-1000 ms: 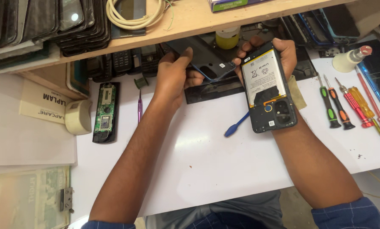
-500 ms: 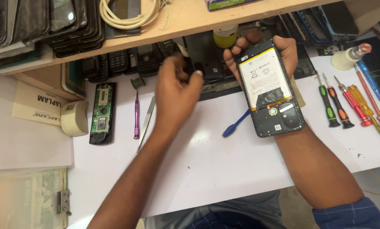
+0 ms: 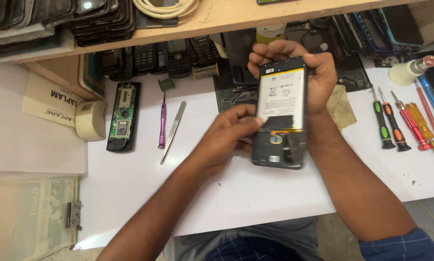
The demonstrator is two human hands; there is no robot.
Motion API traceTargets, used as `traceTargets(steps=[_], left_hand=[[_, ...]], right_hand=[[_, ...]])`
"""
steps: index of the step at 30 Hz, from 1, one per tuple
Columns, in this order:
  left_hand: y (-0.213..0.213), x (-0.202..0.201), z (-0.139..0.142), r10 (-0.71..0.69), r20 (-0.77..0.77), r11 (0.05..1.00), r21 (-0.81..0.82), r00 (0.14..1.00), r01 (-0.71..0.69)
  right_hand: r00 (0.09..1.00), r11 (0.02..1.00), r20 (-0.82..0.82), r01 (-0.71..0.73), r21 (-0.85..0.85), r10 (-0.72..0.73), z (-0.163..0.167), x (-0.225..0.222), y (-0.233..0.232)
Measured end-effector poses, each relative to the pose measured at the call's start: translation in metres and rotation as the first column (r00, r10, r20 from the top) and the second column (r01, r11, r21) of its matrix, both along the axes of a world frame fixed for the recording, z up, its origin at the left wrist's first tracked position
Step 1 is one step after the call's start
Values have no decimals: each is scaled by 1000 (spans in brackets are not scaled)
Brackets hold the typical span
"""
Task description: The person picks up a blue smartphone from the workbench, pries open its back cover with a screwdriver, removes the back panel, and uses a pry tool and tweezers to work around the exposed battery inside the phone.
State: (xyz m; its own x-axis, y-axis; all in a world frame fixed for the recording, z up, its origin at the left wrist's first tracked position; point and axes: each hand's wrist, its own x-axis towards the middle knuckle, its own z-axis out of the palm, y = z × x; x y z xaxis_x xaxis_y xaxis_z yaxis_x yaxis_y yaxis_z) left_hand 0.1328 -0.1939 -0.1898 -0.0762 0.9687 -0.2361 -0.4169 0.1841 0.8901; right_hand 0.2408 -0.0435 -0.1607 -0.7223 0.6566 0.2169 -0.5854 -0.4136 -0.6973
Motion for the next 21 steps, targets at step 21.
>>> traceTargets(steps=[21], left_hand=[[-34, -72, 9, -57, -592, 998, -34, 804, 46]], right_hand=[[626, -3, 315, -452, 892, -713, -6, 91, -17]])
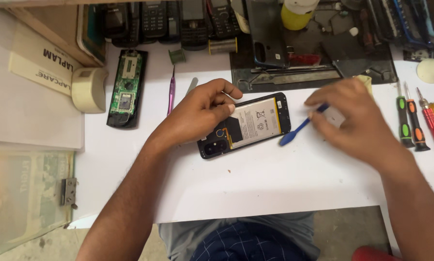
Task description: The person picks up a blue smartphone from the workbench, pries open its back cover with a screwdriver, removes the back panel, and uses a pry tool and tweezers to work around the exposed battery inside the phone.
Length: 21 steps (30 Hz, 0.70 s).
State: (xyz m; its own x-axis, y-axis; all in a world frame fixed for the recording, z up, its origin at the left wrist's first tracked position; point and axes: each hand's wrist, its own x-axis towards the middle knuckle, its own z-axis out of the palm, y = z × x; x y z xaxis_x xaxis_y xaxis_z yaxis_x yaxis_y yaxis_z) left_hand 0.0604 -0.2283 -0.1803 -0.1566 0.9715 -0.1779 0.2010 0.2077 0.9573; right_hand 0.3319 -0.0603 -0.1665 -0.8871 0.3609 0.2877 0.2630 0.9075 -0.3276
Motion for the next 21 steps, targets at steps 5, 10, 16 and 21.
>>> traceTargets(steps=[5, 10, 16, 21], left_hand=[[2, 7, 9, -11, -87, 999, -31, 996, 8], [0, 21, 13, -103, -409, 993, -99, 907, 68], [3, 36, 4, -120, -674, 967, 85, 728, 239], [3, 38, 4, -139, -657, 978, 28, 741, 209]], right_hand=[[987, 999, 158, 37, -6, -36, -15, 16, -13], [961, 979, 238, 103, 177, -144, -7, 28, 4], [998, 998, 34, 41, 46, -43, -2, 15, 13], [983, 988, -100, -153, 5, 153, -6, -25, 17]])
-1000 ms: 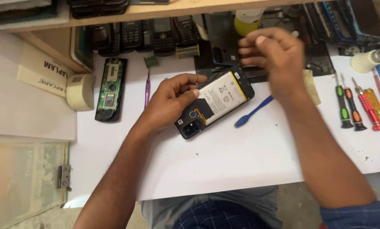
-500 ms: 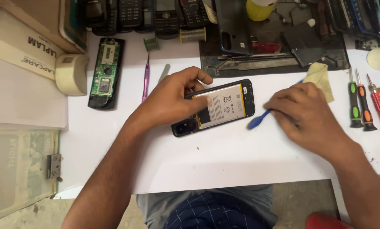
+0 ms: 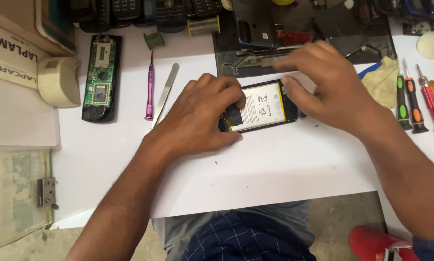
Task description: The person picks up a blue smartphone from the workbench, pries open its back cover with a screwdriver, removes the back panel, and uses a pry tool and tweezers to work around the exposed battery inside the phone.
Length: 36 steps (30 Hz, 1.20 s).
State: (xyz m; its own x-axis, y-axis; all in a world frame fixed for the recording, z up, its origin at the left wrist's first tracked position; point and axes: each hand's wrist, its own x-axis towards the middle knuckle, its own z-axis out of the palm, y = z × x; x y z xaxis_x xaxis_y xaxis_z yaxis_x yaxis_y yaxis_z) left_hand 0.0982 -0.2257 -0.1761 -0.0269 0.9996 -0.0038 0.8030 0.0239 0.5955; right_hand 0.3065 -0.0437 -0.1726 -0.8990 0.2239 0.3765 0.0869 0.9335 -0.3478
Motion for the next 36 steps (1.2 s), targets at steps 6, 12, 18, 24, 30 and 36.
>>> traceTargets(steps=[6, 12, 18, 24, 30, 36], left_hand=[[1, -1, 2, -10, 6, 999, 48, 1000, 10], [7, -6, -3, 26, 125, 1000, -16, 992, -24], [8, -13, -4, 7, 51, 992, 124, 999, -13], [9, -20, -3, 100, 1, 995, 26, 995, -100], [11, -25, -17, 102, 51, 989, 102, 993, -107], [12, -16, -27, 128, 29, 989, 73, 991, -130]], right_hand=[[986, 992, -157, -80, -100, 64, -14, -38, 5], [981, 980, -196, -25, -196, -14, -32, -31, 6], [993, 985, -91, -83, -154, 69, -33, -31, 11], [997, 988, -17, -79, -135, 78, -26, -31, 12], [998, 996, 16, -62, -60, 64, -31, -32, 16], [996, 997, 46, -73, 10, 72, -39, -33, 14]])
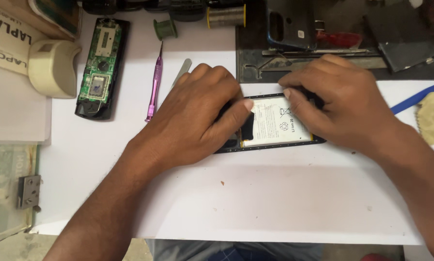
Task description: The person picks up a blue smartphone from the workbench, pries open its back cover with a screwdriver, removes the back panel, and uses a pry tool and tweezers to work around the exposed battery inside the phone.
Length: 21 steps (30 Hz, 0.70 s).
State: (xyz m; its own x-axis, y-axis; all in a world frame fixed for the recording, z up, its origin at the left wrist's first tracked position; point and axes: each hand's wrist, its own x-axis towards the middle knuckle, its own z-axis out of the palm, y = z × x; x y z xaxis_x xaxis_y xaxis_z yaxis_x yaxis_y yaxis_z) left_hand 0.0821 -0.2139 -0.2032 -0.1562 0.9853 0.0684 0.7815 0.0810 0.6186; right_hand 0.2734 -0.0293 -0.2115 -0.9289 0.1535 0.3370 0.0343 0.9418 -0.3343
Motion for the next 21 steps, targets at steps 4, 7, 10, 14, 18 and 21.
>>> traceTargets(steps=[4, 7, 10, 14, 18, 21], left_hand=[[-4, -2, -8, -35, 2, 991, 129, 999, 35], [-6, -5, -17, -57, 47, 985, 167, 997, 49], [-2, -4, -18, -68, 57, 984, 166, 996, 58], [15, -9, 1, -175, 2, 984, 42, 985, 175], [41, -21, 16, -222, 101, 911, -333, 970, 243], [49, -23, 13, -140, 22, 856, -500, 990, 132]], right_hand=[[1000, 998, -25, 9, -55, -10, -2, 2, -1], [998, 992, -48, 29, -124, -35, -4, 5, -3], [995, 983, -79, 47, -179, -62, -4, 9, -3], [991, 976, -123, 22, -218, -50, -7, 10, -2], [987, 969, -156, -4, -247, -36, -10, 9, -3], [988, 966, -147, 11, -256, -50, -12, 11, -6]])
